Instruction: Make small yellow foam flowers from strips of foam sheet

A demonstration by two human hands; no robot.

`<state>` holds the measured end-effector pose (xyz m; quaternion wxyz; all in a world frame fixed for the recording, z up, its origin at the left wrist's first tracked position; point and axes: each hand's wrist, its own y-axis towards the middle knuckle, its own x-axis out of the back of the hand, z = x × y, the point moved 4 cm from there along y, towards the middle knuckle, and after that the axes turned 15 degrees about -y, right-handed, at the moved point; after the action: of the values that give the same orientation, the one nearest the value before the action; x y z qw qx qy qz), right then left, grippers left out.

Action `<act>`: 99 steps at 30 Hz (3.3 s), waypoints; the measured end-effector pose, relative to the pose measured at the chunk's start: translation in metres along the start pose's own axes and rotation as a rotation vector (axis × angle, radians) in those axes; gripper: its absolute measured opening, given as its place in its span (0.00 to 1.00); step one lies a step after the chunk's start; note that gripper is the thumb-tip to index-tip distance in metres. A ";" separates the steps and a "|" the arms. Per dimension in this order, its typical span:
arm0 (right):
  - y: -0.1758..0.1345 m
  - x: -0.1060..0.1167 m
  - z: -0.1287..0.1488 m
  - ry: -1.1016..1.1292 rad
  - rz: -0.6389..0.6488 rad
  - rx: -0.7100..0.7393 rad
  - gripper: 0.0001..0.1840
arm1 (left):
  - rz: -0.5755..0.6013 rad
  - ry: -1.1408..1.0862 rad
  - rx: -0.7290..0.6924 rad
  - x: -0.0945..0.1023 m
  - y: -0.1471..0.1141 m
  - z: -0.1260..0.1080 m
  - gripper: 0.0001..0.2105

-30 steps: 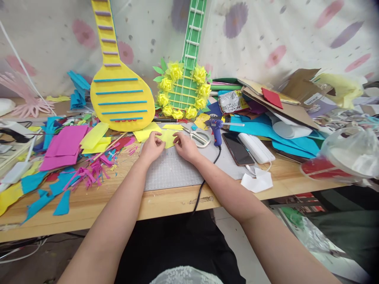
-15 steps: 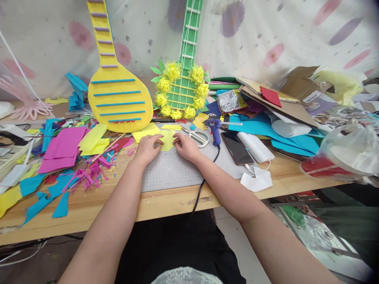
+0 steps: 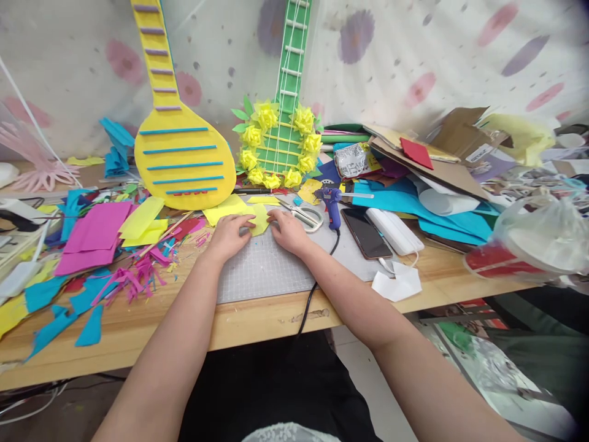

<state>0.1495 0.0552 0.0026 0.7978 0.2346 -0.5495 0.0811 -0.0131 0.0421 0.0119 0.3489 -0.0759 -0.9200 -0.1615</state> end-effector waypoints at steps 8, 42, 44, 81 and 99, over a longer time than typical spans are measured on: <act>-0.002 0.004 0.009 -0.025 -0.068 0.173 0.28 | -0.054 0.087 0.016 -0.008 0.001 -0.005 0.18; 0.006 -0.013 -0.002 0.307 0.008 -0.032 0.21 | -0.131 -0.159 0.139 -0.021 0.010 0.003 0.23; 0.006 -0.014 0.000 0.294 0.008 -0.028 0.20 | -0.145 -0.134 0.140 -0.022 0.011 0.002 0.23; 0.010 -0.021 0.002 0.225 0.030 -0.043 0.25 | -0.122 0.098 0.084 -0.027 0.012 -0.008 0.24; 0.007 -0.018 0.011 0.043 0.044 -0.004 0.22 | -0.112 0.102 0.174 -0.029 0.011 -0.010 0.27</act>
<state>0.1305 0.0590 -0.0085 0.8080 0.2189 -0.5373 0.1026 0.0173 0.0476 0.0025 0.3909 0.0145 -0.9144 -0.1042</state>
